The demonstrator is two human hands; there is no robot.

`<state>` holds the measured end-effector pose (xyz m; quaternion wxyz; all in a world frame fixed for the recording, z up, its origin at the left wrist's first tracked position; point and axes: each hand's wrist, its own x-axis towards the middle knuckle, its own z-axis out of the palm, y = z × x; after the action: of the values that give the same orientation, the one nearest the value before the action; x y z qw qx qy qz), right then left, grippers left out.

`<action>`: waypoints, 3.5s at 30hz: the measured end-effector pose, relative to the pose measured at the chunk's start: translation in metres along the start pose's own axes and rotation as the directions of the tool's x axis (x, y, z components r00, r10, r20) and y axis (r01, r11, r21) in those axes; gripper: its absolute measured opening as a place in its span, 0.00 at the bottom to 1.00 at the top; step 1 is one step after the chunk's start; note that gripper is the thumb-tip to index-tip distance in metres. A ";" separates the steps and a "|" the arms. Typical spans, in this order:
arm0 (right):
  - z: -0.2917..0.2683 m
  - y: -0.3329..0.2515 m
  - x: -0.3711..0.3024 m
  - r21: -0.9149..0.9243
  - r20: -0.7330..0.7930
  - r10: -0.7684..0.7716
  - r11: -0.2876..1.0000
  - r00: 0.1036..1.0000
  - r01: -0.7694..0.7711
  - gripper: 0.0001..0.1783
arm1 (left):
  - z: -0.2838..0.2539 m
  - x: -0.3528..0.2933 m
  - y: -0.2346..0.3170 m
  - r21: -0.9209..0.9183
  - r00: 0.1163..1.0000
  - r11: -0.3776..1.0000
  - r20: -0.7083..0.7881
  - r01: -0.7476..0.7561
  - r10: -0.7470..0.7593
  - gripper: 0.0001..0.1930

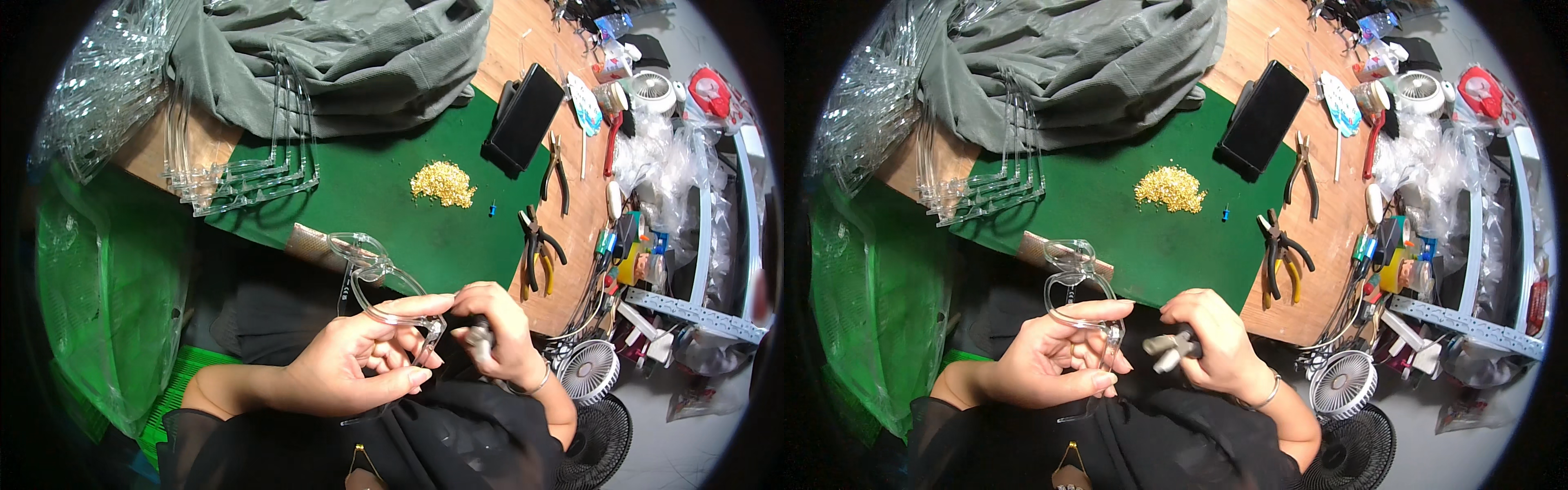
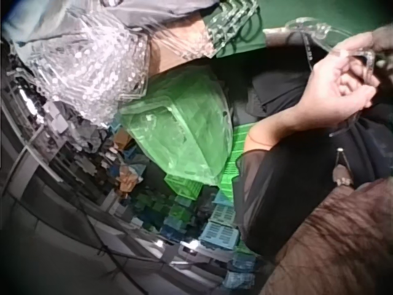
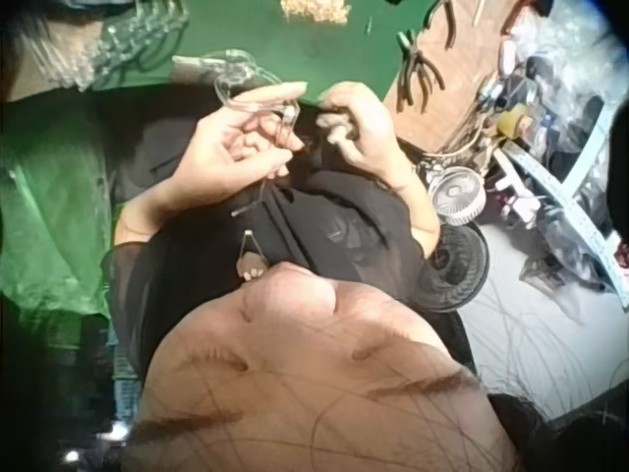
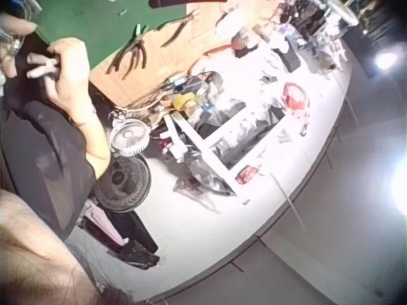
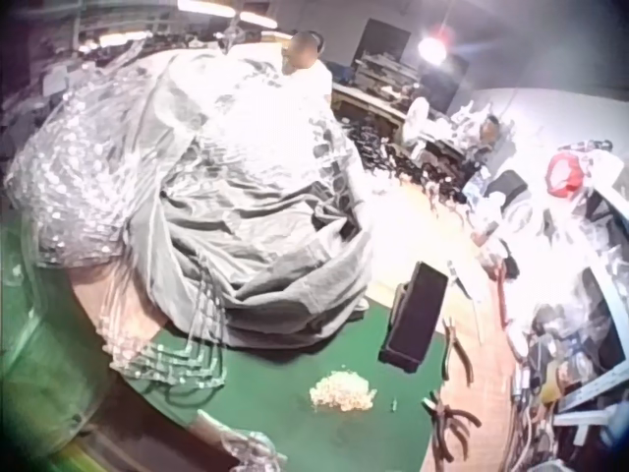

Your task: The person uses pliers to adjust and assemble clear eyeglass frames on a green work mat. They repeatedly grip and bend the frame arms and bridge, then place the assembled frame into a plastic bag.

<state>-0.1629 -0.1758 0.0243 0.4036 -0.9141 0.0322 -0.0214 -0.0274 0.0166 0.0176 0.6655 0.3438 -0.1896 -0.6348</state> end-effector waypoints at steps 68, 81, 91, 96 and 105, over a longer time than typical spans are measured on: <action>0.020 0.002 0.012 -0.322 -0.079 -0.152 0.939 0.985 0.119 0.16 | 0.010 0.012 -0.035 0.614 0.834 0.697 -0.109 -0.371 0.540 0.26; 0.002 0.011 0.032 -0.444 0.137 0.085 0.896 0.987 -0.016 0.31 | 0.003 -0.014 0.004 0.092 0.833 0.918 -0.393 -0.386 0.390 0.22; 0.020 0.051 0.043 -0.568 -0.055 0.132 0.811 0.990 -0.139 0.31 | -0.020 -0.014 0.007 0.491 0.835 0.730 -0.010 -0.475 0.550 0.25; 0.022 0.075 0.062 -0.306 -0.199 0.275 0.894 0.941 -0.326 0.11 | -0.006 -0.001 -0.008 0.380 0.857 0.826 -0.139 -0.416 0.496 0.31; 0.034 0.081 0.065 -0.350 -0.236 0.194 0.897 0.952 -0.269 0.10 | -0.009 -0.004 -0.012 0.258 0.922 0.907 -0.114 -0.332 0.370 0.40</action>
<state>-0.0991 -0.2101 -0.0577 0.2142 -0.9576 0.1842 -0.0560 -0.0305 0.0234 0.0037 0.7371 0.4297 -0.2675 -0.4477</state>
